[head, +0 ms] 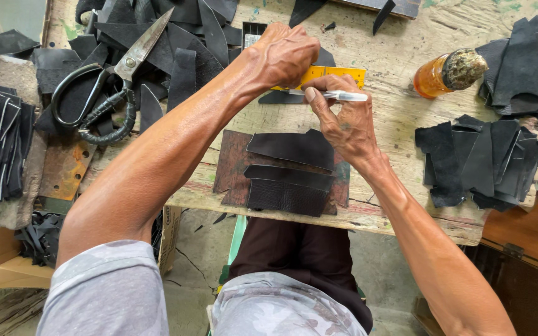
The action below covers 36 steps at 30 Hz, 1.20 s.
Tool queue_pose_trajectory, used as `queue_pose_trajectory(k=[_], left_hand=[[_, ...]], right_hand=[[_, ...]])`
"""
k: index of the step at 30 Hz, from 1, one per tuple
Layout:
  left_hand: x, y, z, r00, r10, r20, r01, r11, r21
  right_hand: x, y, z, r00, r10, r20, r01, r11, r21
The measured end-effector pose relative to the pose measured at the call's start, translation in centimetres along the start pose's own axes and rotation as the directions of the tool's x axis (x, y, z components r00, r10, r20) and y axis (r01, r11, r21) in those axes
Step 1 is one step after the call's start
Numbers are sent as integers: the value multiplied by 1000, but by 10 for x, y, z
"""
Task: The person cuts pieces of black leather using shears, applies adhesive from a jar, and joins the pieces together by hand to assemble a small item.
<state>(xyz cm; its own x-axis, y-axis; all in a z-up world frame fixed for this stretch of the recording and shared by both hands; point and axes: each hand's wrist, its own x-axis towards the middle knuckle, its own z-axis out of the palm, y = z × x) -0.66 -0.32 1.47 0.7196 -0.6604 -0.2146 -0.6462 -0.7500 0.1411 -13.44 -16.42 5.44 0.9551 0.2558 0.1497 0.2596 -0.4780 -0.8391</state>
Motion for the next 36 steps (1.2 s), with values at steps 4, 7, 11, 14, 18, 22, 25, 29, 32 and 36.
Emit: queue_pose_trajectory(k=[4, 7, 11, 14, 18, 22, 25, 29, 32, 36], left_hand=[[2, 0, 0, 1000, -5, 3, 5, 1000, -2], [2, 0, 1, 1000, -3, -15, 3, 1000, -1], [3, 1, 4, 1000, -14, 26, 13, 999, 36], [7, 2, 7, 999, -14, 49, 10, 997, 76], [11, 1, 12, 997, -29, 73, 21, 994, 109], [12, -2, 15, 997, -18, 73, 9, 993, 119], [13, -3, 15, 995, -31, 94, 21, 994, 104], [10, -1, 13, 997, -21, 75, 14, 996, 83], [-8, -12, -5, 997, -74, -11, 73, 991, -111], [-77, -30, -15, 949, -127, -290, 65, 975, -214]], right_hand=[[0, 0, 1, 1000, -22, -8, 22, 999, -30], [0, 2, 3, 1000, 3, -3, -4, 1000, -17], [-4, 12, -1, 995, -100, -28, 99, 993, -60], [-6, 27, -17, 1000, 14, -25, -17, 988, -152], [-18, 44, -55, 999, 3, -48, -13, 979, -204], [-27, 48, -80, 997, 23, -78, -38, 980, -194], [-31, 46, -90, 991, -70, -115, 21, 924, -381], [-49, 34, -105, 967, -194, -164, 84, 853, -514], [-55, 19, -111, 981, -179, -78, 105, 822, -560], [-61, 12, -100, 984, 145, 107, -3, 608, -794]])
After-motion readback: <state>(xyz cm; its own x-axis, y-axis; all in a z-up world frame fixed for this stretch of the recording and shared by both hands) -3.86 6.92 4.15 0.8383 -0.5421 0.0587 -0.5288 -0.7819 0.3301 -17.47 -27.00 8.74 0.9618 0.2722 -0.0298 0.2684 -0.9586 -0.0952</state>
